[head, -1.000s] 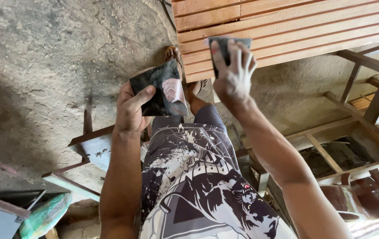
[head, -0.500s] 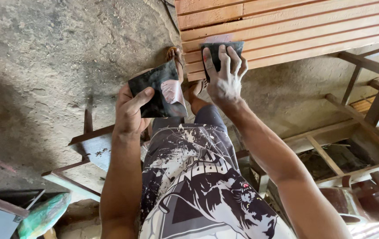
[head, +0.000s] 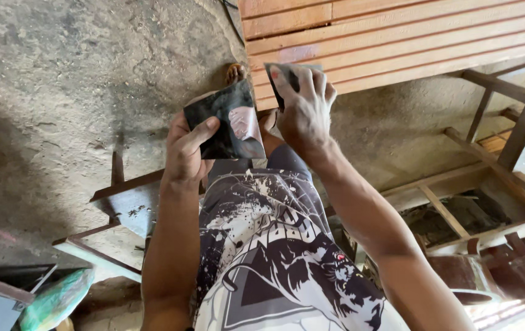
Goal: The person sands a wooden slatted surface using a sanding block held in the right hand. They move the block back and forth along the wood grain, smoothing the surface.
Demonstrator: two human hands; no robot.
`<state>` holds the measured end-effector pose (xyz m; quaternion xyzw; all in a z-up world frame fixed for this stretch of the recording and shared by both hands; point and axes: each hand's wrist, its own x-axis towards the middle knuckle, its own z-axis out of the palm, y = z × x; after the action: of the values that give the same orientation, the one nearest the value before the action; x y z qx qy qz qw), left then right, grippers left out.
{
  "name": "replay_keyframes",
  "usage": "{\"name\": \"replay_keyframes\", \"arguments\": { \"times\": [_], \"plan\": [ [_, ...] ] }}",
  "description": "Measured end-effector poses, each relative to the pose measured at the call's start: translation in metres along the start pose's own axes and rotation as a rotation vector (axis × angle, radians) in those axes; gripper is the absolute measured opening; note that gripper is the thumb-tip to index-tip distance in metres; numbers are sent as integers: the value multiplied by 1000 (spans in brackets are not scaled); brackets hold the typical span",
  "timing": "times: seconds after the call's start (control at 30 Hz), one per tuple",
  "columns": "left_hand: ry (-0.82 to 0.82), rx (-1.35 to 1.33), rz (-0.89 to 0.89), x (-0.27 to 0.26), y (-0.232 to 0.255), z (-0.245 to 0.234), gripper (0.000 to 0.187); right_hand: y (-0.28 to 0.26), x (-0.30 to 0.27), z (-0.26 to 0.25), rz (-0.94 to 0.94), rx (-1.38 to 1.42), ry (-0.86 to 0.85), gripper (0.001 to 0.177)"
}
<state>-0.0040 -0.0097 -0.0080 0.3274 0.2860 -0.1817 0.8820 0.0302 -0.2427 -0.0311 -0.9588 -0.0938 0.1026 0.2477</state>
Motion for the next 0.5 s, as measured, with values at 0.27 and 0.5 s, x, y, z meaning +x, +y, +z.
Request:
{"name": "replay_keyframes", "arguments": {
  "times": [0.27,0.5],
  "plan": [
    [-15,-54,-196,0,-17,15,45,-48,-54,-63,-555,515,280,57],
    [-268,-161,-37,-13,-16,39,41,-20,-55,-38,-440,502,274,50]
  ]
}}
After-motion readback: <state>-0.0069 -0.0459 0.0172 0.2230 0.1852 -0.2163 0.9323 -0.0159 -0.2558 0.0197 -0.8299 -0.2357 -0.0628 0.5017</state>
